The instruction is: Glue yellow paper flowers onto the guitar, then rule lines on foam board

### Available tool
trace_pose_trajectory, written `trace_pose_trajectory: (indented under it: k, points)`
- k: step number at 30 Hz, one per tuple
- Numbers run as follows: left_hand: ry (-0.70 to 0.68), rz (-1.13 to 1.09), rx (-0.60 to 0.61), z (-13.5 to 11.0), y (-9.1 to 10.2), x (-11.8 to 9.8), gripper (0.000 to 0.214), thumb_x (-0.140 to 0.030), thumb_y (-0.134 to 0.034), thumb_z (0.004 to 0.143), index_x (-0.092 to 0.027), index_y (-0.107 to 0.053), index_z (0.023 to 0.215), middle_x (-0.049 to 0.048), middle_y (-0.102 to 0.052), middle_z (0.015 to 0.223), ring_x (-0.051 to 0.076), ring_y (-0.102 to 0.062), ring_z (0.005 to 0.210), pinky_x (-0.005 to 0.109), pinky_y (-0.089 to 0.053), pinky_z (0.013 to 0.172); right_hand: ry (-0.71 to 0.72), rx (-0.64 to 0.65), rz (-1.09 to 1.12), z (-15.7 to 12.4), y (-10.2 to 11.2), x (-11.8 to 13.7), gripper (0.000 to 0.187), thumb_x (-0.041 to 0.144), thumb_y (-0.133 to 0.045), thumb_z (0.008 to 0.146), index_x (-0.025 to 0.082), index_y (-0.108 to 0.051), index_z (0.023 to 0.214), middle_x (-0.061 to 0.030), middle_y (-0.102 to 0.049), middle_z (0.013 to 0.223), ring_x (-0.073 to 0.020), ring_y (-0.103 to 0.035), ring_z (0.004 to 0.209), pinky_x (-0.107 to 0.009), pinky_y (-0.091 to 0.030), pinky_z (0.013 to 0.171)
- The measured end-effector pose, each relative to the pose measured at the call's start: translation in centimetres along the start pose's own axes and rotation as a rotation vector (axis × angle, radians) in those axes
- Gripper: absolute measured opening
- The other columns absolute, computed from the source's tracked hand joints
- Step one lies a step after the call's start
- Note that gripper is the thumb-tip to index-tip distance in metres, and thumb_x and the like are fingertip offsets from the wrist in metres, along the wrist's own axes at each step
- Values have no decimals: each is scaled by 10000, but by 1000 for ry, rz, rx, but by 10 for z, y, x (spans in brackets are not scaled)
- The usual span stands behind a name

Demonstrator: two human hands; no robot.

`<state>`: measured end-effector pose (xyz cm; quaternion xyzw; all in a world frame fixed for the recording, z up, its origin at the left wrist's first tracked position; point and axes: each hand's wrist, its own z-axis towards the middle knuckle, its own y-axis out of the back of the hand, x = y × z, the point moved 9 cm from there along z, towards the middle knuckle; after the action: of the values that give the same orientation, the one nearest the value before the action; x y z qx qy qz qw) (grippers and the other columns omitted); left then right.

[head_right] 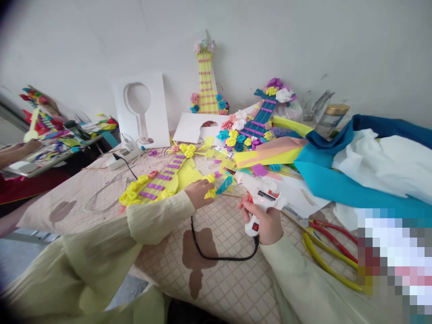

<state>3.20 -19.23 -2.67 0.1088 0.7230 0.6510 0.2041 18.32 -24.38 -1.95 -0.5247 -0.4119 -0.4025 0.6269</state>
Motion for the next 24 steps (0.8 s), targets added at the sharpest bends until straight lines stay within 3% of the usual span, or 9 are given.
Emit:
trace_pose_trajectory:
  k: [4, 8, 11, 13, 16, 18, 21, 24]
  points:
    - [-66, -67, -41, -23, 15, -1, 482, -250, -620, 648, -166, -517, 1111, 127, -531, 1061, 295, -507, 971, 427, -423, 843, 25, 19, -10, -3, -4, 3, 166, 320, -605, 708, 176, -528, 677, -15, -528, 659, -103, -393, 447, -263, -287, 445]
    - [-122, -290, -85, -55, 32, -11, 526, -210, -666, 601, -147, -537, 1106, 125, -531, 1048, 276, -501, 980, 416, -401, 891, 18, 65, -34, -5, -8, 2, 167, 325, -588, 730, 179, -534, 670, -14, -519, 616, -117, -401, 461, -261, -272, 439]
    - [-62, -628, -180, -75, 42, -13, 441, -269, -708, 602, -190, -585, 1018, 97, -540, 1016, 230, -527, 928, 367, -446, 821, 24, 97, -18, -4, -7, 3, 162, 302, -574, 745, 175, -536, 650, -12, -503, 588, -114, -402, 463, -261, -280, 453]
    - [7, -985, -236, -82, 40, -11, 408, -318, -729, 593, -214, -594, 964, 75, -554, 986, 206, -540, 897, 334, -467, 757, 19, 110, 10, -3, -6, 3, 141, 282, -573, 747, 173, -543, 663, -14, -504, 607, -108, -401, 463, -261, -282, 460]
    - [59, -1617, -321, -80, 26, -8, 452, -397, -759, 541, -228, -585, 923, 41, -566, 939, 178, -551, 849, 321, -468, 730, 21, 136, 28, -3, -7, 4, 133, 270, -574, 743, 170, -543, 660, -19, -491, 607, -117, -413, 480, -259, -273, 451]
    - [64, -1912, -372, -72, 19, -9, 479, -434, -767, 508, -237, -585, 905, 24, -564, 954, 163, -552, 826, 323, -461, 735, 32, 131, 29, -3, -7, 7, 126, 265, -577, 736, 170, -541, 660, -24, -500, 644, -114, -413, 481, -256, -266, 442]
    - [56, -2104, -397, -52, 16, -14, 453, -367, -792, 486, -229, -595, 870, 19, -570, 996, 171, -550, 890, 334, -428, 818, 47, 101, 31, -3, -6, 13, 109, 267, -578, 730, 176, -546, 677, -26, -509, 702, -105, -404, 472, -250, -257, 433]
    - [-12, -2141, -442, -33, 18, -18, 438, -252, -795, 499, -220, -593, 886, 11, -581, 998, 177, -542, 950, 349, -385, 889, 74, 52, 35, -4, -4, 21, 106, 264, -580, 714, 178, -542, 666, -23, -501, 683, -104, -401, 468, -249, -258, 436]
